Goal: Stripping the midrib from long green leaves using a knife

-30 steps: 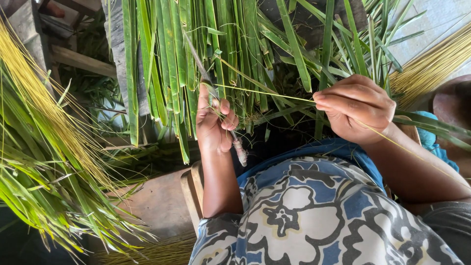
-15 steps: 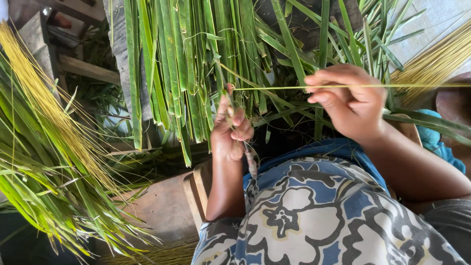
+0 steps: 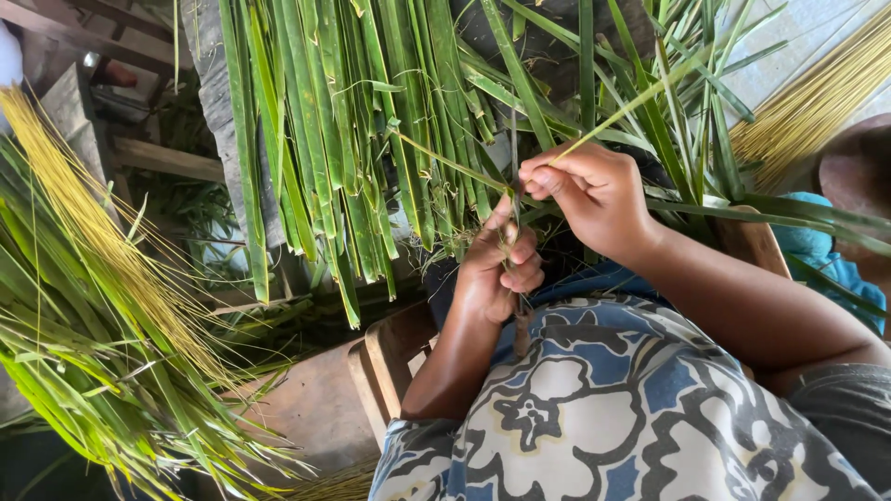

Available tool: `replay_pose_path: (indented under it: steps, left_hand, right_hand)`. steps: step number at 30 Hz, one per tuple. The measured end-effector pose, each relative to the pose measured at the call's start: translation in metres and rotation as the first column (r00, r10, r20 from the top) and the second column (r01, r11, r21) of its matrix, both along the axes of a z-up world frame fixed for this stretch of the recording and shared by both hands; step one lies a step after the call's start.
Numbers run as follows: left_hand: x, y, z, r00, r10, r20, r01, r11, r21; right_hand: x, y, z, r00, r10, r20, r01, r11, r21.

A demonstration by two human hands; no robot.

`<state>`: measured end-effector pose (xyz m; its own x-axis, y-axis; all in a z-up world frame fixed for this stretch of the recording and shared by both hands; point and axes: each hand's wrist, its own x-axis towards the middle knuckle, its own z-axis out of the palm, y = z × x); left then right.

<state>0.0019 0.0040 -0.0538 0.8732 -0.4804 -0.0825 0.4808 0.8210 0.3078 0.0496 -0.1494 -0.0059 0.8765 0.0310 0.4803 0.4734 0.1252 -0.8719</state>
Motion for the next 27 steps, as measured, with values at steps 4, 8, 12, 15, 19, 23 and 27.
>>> replay_pose_path:
  steps: [4,8,12,15,19,23,27]
  left_hand:
    - [0.000,-0.006,0.004,0.997,0.076,-0.016,-0.074,0.993,0.092]
    - [0.010,0.019,-0.027,0.935,0.345,-0.085,-0.327,0.928,0.176]
    - [0.016,0.016,0.024,0.936,0.352,-0.005,-0.308,0.825,0.474]
    - [0.017,0.013,0.043,0.929,0.270,0.253,-0.368,0.601,0.710]
    - [0.017,0.024,0.029,0.840,0.195,0.507,-0.542,0.357,0.761]
    - [0.018,0.031,0.025,0.819,0.172,0.548,-0.574,0.245,0.781]
    - [0.016,0.031,0.017,0.808,0.211,0.551,-0.590,0.291,0.753]
  right_hand:
    - [-0.001,0.001,-0.005,0.999,-0.048,-0.014,0.048,0.999,0.024]
    - [-0.002,-0.007,0.002,0.991,-0.112,-0.071,0.120,0.987,0.107]
    - [0.002,-0.007,0.000,0.971,0.019,-0.238,0.023,0.985,0.172]
    - [0.004,-0.002,-0.005,0.922,0.090,-0.376,-0.021,0.983,0.183]
    - [0.009,-0.007,-0.006,0.918,0.093,-0.386,-0.036,0.988,0.153]
    - [0.013,-0.011,-0.008,0.916,0.096,-0.389,-0.045,0.989,0.140]
    - [0.019,-0.016,-0.013,0.913,0.087,-0.398,-0.041,0.991,0.124]
